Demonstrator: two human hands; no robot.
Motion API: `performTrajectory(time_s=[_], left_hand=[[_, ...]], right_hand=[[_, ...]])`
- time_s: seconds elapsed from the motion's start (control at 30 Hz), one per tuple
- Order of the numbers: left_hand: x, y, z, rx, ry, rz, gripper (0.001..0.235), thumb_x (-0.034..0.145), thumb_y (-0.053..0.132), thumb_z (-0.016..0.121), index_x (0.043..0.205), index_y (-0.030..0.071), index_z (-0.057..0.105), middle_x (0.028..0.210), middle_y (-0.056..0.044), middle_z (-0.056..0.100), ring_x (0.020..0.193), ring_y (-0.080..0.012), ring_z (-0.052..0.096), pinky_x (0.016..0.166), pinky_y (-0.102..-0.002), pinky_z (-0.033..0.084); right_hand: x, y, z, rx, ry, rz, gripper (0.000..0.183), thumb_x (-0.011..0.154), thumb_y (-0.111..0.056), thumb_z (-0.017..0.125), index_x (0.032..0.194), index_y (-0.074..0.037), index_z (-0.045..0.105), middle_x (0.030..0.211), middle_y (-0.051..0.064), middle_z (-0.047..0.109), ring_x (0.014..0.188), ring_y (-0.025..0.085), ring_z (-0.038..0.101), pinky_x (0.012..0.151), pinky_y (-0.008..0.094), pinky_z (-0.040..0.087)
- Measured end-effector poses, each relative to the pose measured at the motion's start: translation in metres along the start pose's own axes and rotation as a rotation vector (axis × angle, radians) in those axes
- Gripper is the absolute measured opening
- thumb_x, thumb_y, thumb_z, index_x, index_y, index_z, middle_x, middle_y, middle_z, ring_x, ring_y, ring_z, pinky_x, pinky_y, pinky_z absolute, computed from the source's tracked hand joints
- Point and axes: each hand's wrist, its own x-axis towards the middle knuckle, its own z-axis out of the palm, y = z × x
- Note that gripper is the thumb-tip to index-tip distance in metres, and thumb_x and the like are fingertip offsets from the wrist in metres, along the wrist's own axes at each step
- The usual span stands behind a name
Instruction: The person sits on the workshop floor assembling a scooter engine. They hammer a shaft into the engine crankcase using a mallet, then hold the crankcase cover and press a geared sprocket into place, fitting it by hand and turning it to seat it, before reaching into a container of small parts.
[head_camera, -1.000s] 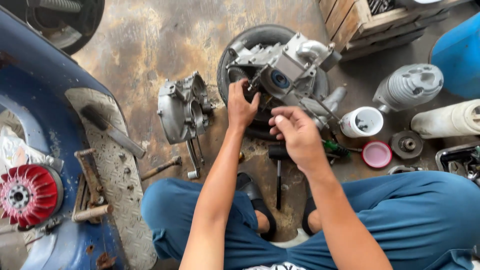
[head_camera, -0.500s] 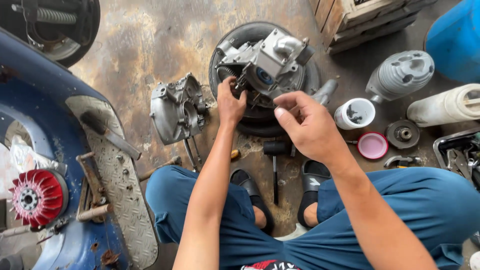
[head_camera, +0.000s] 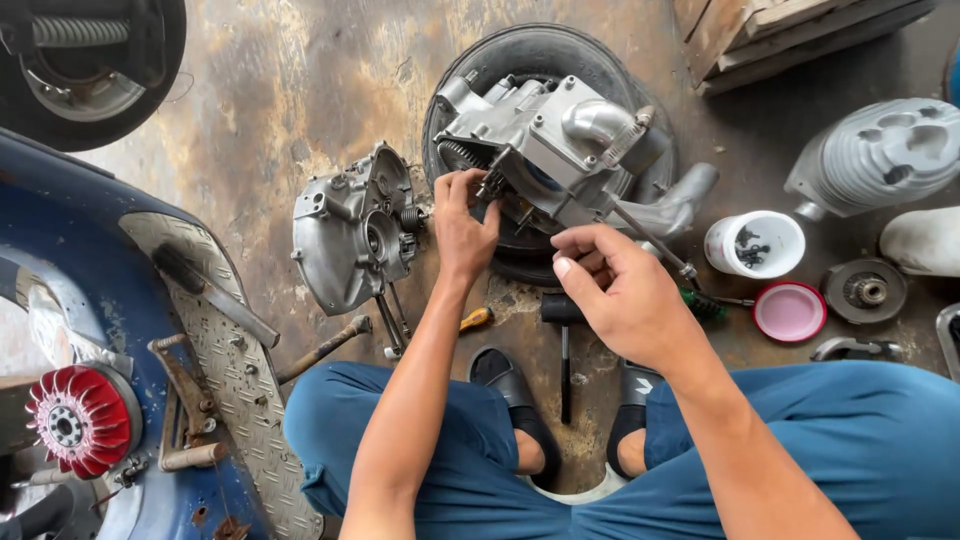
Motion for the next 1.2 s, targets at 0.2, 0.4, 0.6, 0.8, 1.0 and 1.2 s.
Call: performTrajectory(time_s=[0.2,0.4,0.6,0.8,1.0,1.2], left_hand=[[-0.001,-0.006,0.007,-0.050,0.044,-0.035,0.056,0.080,0.009,0.083,0.130,0.011,0.059,0.118,-0.011,0.057,0.104,-0.0295,0.069,0.087,-0.033,0.062],[-0.001,0.004,0.005,-0.070,0.048,-0.054,0.054,0.082,0.011,0.084,0.131,0.005,0.060,0.114,-0.014,0.059,0.101,-0.0300,0.069,0.087,-0.035,0.062],[0.002,0.032,-0.001,-0.062,0.028,-0.098,0.048,0.083,0.007,0.079,0.128,0.003,0.060,0.115,-0.012,0.060,0.101,-0.0243,0.068,0.090,-0.033,0.061],[0.008,0.045,-0.001,-0.016,-0.019,-0.116,0.046,0.081,0.000,0.073,0.124,-0.001,0.056,0.112,-0.012,0.059,0.098,-0.0211,0.065,0.091,-0.032,0.059],[0.010,0.044,0.000,0.026,-0.033,-0.097,0.049,0.080,0.002,0.073,0.126,0.001,0.056,0.113,-0.012,0.058,0.099,-0.0214,0.064,0.090,-0.032,0.058],[0.008,0.039,-0.002,-0.039,-0.022,-0.095,0.048,0.080,0.001,0.077,0.124,0.004,0.058,0.116,-0.009,0.057,0.098,-0.0190,0.063,0.089,-0.031,0.058]], right_hand=[[0.011,-0.001,0.006,-0.117,0.056,-0.154,0.024,0.092,-0.023,0.071,0.113,-0.011,0.071,0.095,0.008,0.073,0.077,0.020,0.073,0.069,0.032,0.058],[0.016,0.000,0.008,-0.133,0.029,-0.190,0.026,0.092,-0.026,0.070,0.113,-0.011,0.072,0.095,0.008,0.072,0.079,0.022,0.073,0.069,0.034,0.058],[0.014,-0.010,0.001,-0.116,-0.002,-0.182,0.027,0.088,-0.017,0.068,0.113,-0.007,0.069,0.099,0.006,0.071,0.079,0.020,0.068,0.069,0.032,0.056],[0.016,-0.010,-0.009,-0.093,-0.004,-0.173,0.030,0.082,-0.007,0.067,0.112,-0.004,0.066,0.100,0.005,0.069,0.075,0.016,0.063,0.068,0.027,0.053],[0.021,-0.010,-0.012,-0.107,0.010,-0.177,0.030,0.081,-0.007,0.068,0.111,-0.002,0.067,0.099,0.006,0.070,0.074,0.017,0.063,0.068,0.028,0.053],[0.022,-0.008,-0.006,-0.125,-0.010,-0.189,0.031,0.081,-0.009,0.068,0.112,-0.003,0.067,0.100,0.006,0.069,0.074,0.017,0.063,0.068,0.028,0.053]])
